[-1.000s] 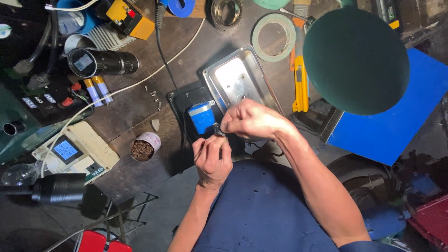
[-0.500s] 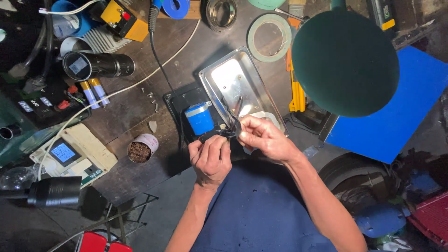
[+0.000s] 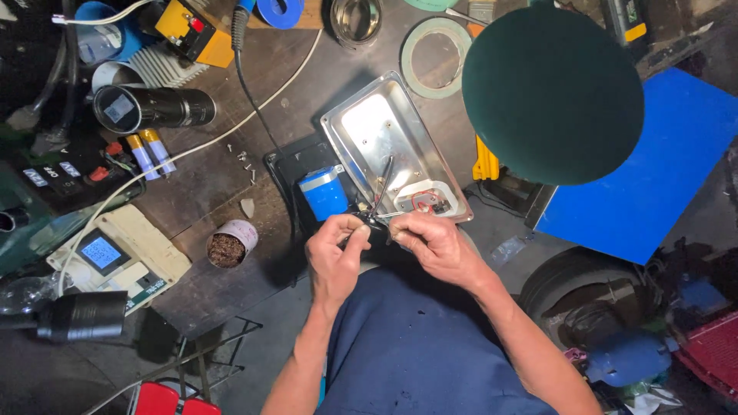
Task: Preparing and connecting electrical wiring for an electronic device assembly
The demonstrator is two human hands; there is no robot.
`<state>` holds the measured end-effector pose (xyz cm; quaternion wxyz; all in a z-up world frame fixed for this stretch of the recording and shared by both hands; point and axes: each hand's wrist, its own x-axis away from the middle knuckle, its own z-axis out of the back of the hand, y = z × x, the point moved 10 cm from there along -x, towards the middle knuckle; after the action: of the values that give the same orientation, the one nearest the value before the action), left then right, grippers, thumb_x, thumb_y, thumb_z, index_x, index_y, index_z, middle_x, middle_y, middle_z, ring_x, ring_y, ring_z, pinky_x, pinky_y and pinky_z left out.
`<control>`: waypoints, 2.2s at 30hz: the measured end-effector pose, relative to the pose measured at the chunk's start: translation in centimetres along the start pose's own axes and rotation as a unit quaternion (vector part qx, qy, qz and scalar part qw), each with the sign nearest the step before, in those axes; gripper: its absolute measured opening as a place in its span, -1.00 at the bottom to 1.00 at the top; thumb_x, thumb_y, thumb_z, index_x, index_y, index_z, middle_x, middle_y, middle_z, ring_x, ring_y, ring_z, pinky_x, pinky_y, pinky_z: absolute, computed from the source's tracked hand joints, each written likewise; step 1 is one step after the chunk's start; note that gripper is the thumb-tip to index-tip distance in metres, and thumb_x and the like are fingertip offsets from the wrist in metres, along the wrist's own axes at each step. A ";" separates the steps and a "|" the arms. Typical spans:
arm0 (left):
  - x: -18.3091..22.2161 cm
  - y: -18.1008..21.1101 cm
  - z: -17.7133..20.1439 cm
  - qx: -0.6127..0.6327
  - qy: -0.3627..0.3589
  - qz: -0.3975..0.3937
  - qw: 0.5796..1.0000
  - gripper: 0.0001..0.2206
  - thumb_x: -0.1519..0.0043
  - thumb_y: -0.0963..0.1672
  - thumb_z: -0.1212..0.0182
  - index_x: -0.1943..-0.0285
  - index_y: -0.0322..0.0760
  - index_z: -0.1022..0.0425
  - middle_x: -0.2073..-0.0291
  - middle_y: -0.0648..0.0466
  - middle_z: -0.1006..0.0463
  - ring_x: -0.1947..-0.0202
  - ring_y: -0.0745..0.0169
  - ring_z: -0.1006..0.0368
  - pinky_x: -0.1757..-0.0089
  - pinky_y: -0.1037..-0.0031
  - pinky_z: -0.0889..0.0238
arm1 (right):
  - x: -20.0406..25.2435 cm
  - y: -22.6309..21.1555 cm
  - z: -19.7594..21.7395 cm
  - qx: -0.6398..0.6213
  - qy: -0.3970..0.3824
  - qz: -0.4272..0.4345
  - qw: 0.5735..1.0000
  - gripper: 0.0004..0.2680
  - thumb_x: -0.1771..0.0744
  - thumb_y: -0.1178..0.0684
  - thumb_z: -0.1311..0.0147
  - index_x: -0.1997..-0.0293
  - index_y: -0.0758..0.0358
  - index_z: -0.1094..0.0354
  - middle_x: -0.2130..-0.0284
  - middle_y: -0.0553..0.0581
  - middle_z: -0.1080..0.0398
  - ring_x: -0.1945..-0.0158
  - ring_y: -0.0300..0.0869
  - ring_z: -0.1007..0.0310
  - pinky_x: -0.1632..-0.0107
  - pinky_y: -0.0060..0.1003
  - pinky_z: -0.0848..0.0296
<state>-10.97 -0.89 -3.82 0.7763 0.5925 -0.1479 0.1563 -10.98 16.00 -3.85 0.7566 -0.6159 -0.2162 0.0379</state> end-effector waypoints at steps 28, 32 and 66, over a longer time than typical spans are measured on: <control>-0.1 3.6 -1.5 -0.357 -0.018 -0.230 0.905 -0.90 -0.42 -0.14 0.00 0.08 -0.18 -0.43 0.27 0.12 -0.44 0.24 0.02 -0.57 0.25 0.30 -0.40 | 1.3 -1.9 0.4 0.127 0.050 0.000 0.991 -0.93 -0.34 0.15 -0.10 0.17 0.09 -0.49 0.33 0.12 -0.55 0.20 0.03 -0.62 0.16 -0.12 -0.61; 0.1 3.4 -1.4 -0.309 -0.028 -0.243 0.919 -0.91 -0.43 -0.19 0.01 0.05 -0.25 -0.42 0.29 0.07 -0.41 0.25 0.02 -0.56 0.28 0.36 -0.45 | -2.3 -4.3 1.3 0.152 0.099 0.099 0.978 -0.88 -0.38 0.17 -0.06 0.05 0.12 -0.51 0.11 0.09 -0.57 0.02 0.01 -0.60 0.05 -0.12 -0.59; 2.9 5.5 -1.7 -0.420 0.244 -0.424 0.764 -0.95 -0.20 -0.23 -0.28 0.30 -0.22 -0.55 0.71 0.27 -0.23 0.74 0.38 -0.22 0.53 0.58 -0.20 | -6.4 0.2 -0.8 0.127 -0.154 -0.105 0.974 -0.69 -0.39 -0.16 0.11 0.41 0.22 -0.43 0.27 0.18 -0.47 0.16 0.19 -0.53 0.16 0.14 -0.48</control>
<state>-10.60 2.31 1.81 0.9445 0.1516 0.2620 -0.1276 -16.40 13.28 -5.98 0.7863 -0.4753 -0.3866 0.0799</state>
